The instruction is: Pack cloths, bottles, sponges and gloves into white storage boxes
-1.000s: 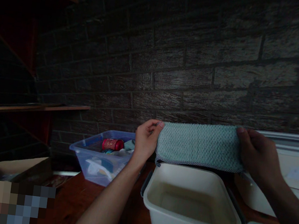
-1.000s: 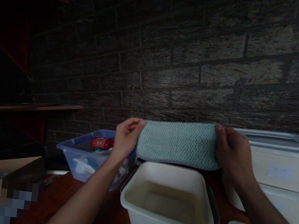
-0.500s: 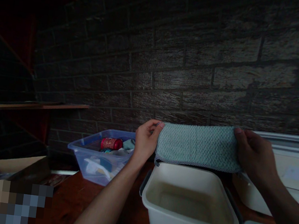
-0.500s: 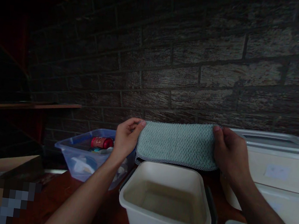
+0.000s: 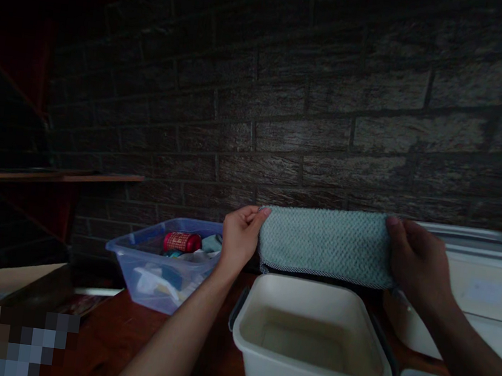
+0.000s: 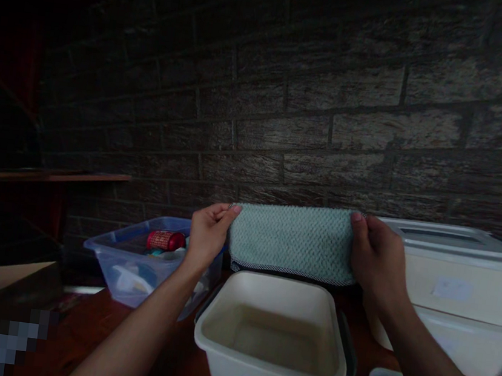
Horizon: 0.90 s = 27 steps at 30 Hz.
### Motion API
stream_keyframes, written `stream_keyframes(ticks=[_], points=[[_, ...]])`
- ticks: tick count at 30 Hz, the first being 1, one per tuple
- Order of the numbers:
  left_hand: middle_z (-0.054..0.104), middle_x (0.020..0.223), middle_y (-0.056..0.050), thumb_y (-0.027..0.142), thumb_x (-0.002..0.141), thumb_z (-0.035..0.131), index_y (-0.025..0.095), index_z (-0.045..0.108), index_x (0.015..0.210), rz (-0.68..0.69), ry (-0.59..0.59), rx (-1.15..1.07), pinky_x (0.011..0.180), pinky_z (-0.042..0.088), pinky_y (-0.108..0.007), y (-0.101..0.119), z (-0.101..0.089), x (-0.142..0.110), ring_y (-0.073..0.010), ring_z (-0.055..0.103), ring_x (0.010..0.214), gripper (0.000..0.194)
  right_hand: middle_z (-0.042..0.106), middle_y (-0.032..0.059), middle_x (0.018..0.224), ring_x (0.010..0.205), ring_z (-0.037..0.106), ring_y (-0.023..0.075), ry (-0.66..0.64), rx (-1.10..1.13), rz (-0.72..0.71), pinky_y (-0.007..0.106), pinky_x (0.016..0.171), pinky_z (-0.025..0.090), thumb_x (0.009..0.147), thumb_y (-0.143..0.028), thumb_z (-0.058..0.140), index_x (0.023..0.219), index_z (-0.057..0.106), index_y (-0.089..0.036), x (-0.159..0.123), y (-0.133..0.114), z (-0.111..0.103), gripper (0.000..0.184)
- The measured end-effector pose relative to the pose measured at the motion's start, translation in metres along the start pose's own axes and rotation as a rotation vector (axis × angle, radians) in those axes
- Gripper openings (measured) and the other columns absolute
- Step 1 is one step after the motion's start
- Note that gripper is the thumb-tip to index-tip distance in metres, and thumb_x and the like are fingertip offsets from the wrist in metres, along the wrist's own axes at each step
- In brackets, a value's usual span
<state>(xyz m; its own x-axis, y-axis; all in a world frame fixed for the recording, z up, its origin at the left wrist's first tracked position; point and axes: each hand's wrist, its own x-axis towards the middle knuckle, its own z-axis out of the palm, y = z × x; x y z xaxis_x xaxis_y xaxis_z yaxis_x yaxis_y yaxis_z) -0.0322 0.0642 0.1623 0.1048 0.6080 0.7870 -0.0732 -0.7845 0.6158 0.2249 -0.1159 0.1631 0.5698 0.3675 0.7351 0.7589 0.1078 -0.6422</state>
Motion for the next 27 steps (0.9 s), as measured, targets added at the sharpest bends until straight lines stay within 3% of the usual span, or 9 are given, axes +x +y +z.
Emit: stream_keyframes(ticks=[3,12,23,27], points=[[0.065,0.069,0.0,0.046,0.092,0.065,0.014,0.067,0.083,0.029,0.015,0.019,0.055,0.037,-0.02,0.002,0.001,0.001,-0.0105,0.054,0.059,0.033,0.044,-0.0028,0.056,0.055,0.042,0.0135,0.006,0.042,-0.028,0.028,0.052,0.029,0.1,-0.053,0.049,0.067,0.05,-0.019,-0.001,0.001,0.002,0.047],[0.063,0.076,0.001,0.039,0.099,0.055,0.019,0.062,0.092,0.152,0.099,0.314,0.066,0.038,-0.024,0.012,-0.001,-0.006,-0.0153,0.059,0.07,0.022,0.041,-0.0038,0.06,0.058,0.039,0.0134,-0.023,0.15,-0.09,0.028,0.054,0.028,0.1,-0.055,0.048,0.068,0.047,-0.02,-0.004,0.006,0.011,0.048],[0.069,0.079,0.0,0.033,0.102,0.049,0.021,0.062,0.093,0.175,-0.038,0.509,0.066,0.037,-0.025,0.009,-0.005,-0.005,-0.0168,0.065,0.072,0.02,0.047,-0.0022,0.057,0.056,0.043,0.0143,-0.051,-0.015,-0.088,0.029,0.054,0.029,0.099,-0.054,0.049,0.069,0.054,-0.019,0.005,0.022,0.006,0.047],[0.07,0.079,0.0,0.035,0.101,0.051,0.021,0.063,0.089,0.144,-0.104,0.499,0.064,0.039,-0.023,0.004,-0.005,-0.003,-0.0152,0.067,0.072,0.022,0.049,-0.001,0.055,0.054,0.045,0.0151,-0.14,-0.073,-0.056,0.029,0.052,0.029,0.097,-0.057,0.048,0.067,0.054,-0.019,0.008,0.032,0.008,0.049]])
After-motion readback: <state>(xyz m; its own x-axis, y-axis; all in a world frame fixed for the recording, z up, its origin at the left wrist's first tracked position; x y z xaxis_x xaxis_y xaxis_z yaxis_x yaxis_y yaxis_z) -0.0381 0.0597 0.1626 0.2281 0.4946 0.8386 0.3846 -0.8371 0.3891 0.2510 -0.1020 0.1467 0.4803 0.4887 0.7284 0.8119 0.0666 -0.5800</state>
